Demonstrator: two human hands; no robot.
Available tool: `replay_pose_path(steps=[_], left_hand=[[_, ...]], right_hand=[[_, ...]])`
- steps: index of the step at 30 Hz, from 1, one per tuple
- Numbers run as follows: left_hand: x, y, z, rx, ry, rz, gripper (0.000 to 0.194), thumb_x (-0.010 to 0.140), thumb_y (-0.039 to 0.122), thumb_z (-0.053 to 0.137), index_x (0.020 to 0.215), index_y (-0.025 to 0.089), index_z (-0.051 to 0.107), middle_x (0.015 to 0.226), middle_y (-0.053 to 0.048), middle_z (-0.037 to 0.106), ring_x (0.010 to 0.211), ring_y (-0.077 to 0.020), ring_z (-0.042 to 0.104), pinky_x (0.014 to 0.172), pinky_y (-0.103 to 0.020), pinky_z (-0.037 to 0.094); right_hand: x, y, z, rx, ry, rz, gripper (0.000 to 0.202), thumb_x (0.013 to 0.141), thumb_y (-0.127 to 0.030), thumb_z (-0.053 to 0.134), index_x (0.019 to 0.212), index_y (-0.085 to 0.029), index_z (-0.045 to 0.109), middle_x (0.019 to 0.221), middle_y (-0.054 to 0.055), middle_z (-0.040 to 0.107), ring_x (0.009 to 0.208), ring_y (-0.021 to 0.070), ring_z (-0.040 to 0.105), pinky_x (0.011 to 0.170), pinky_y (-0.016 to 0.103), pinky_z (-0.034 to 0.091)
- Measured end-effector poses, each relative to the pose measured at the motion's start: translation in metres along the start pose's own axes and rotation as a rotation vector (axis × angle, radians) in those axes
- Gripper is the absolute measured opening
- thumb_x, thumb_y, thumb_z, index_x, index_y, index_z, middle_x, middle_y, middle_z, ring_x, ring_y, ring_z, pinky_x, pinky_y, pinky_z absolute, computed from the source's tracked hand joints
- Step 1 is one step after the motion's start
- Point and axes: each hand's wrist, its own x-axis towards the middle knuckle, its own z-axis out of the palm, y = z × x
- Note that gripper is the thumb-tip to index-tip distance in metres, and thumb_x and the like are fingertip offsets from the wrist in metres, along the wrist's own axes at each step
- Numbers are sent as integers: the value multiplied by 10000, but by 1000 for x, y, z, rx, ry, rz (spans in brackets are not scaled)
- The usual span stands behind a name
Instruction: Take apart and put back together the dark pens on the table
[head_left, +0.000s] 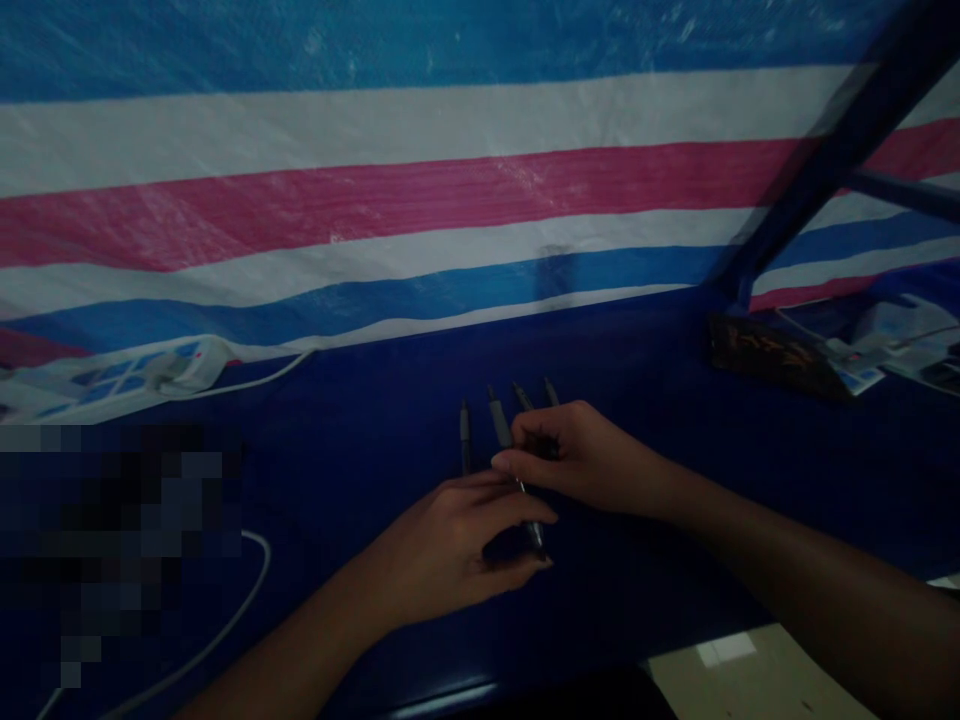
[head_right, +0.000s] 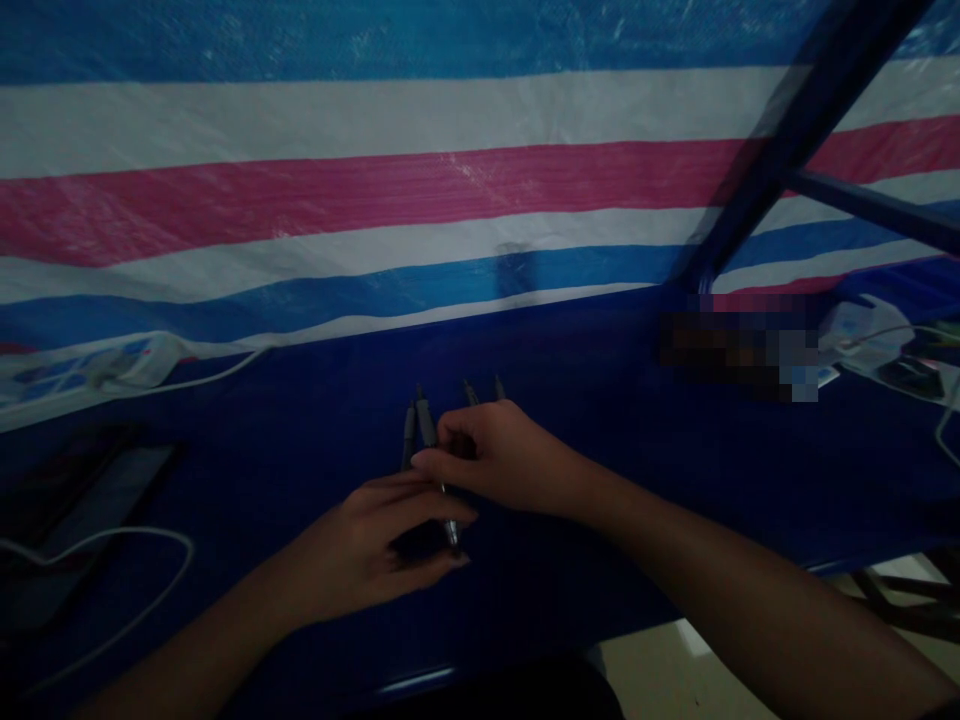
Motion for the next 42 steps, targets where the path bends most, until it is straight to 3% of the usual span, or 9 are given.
replay_pose_path(steps=[5, 9, 14, 20, 22, 25, 30, 36, 42], left_hand=[[2, 3, -1, 0, 9, -31, 152, 967, 140, 638, 1095, 195, 697, 917, -18, 727, 841, -161, 713, 785, -267, 595], [2, 0, 1, -4, 30, -57, 186, 963, 220, 691, 1148, 206, 690, 985, -30, 733, 836, -164, 722, 750, -266, 603], [2, -2, 5, 166, 94, 98, 132, 1044, 207, 556, 1096, 172, 672, 886, -40, 717, 834, -186, 713, 752, -295, 612], [4, -1, 0, 287, 198, 193, 379, 1073, 462, 517, 1294, 159, 573, 893, -42, 722, 818, -203, 706, 763, -349, 608], [4, -3, -4, 328, 251, 116, 357, 1064, 474, 521, 1225, 161, 581, 790, -3, 676, 715, -187, 679, 722, -350, 588], [5, -6, -8, 486, 304, -181, 236, 1018, 406, 585, 922, 190, 588, 661, 25, 583, 628, -193, 639, 621, -334, 524], [10, -8, -12, 668, 8, -674, 281, 985, 435, 567, 829, 201, 571, 781, -49, 687, 663, -258, 683, 547, -342, 428], [15, -7, -20, 592, -93, -822, 298, 990, 374, 472, 757, 216, 568, 745, -47, 699, 683, -272, 700, 557, -329, 322], [14, -16, -21, 338, 80, -804, 283, 942, 386, 508, 713, 222, 546, 667, -11, 649, 614, -210, 631, 577, -315, 330]], right_hand=[[2, 1, 0, -42, 29, -1, 376, 958, -393, 661, 669, -181, 547, 605, -54, 496, 564, 86, 437, 520, 237, 303], [4, 3, -1, -24, 65, -14, 362, 946, -389, 666, 671, -180, 559, 592, -58, 493, 547, 83, 434, 509, 232, 305], [4, 1, 3, 32, 66, -26, 366, 939, -404, 670, 672, -180, 560, 593, -61, 484, 549, 81, 424, 510, 227, 315], [8, 10, 6, 27, 223, -6, 419, 947, -465, 639, 648, -195, 522, 562, -65, 451, 517, 80, 379, 488, 237, 284], [9, 14, 1, -135, 285, -25, 393, 948, -440, 650, 665, -192, 534, 576, -58, 480, 526, 84, 402, 514, 243, 289], [13, 18, -4, -481, 291, -48, 327, 945, -386, 684, 710, -189, 568, 601, -38, 540, 565, 107, 468, 574, 261, 299], [19, 21, 0, -859, 163, -2, 291, 989, -355, 649, 759, -187, 592, 666, 4, 649, 613, 150, 556, 698, 308, 365], [22, 17, 5, -1033, 51, 42, 231, 1009, -317, 625, 825, -178, 638, 771, 66, 741, 727, 217, 678, 744, 336, 397], [22, 22, 6, -1012, 153, -30, 96, 991, -255, 653, 957, -167, 641, 880, 83, 751, 819, 233, 687, 774, 340, 391]])
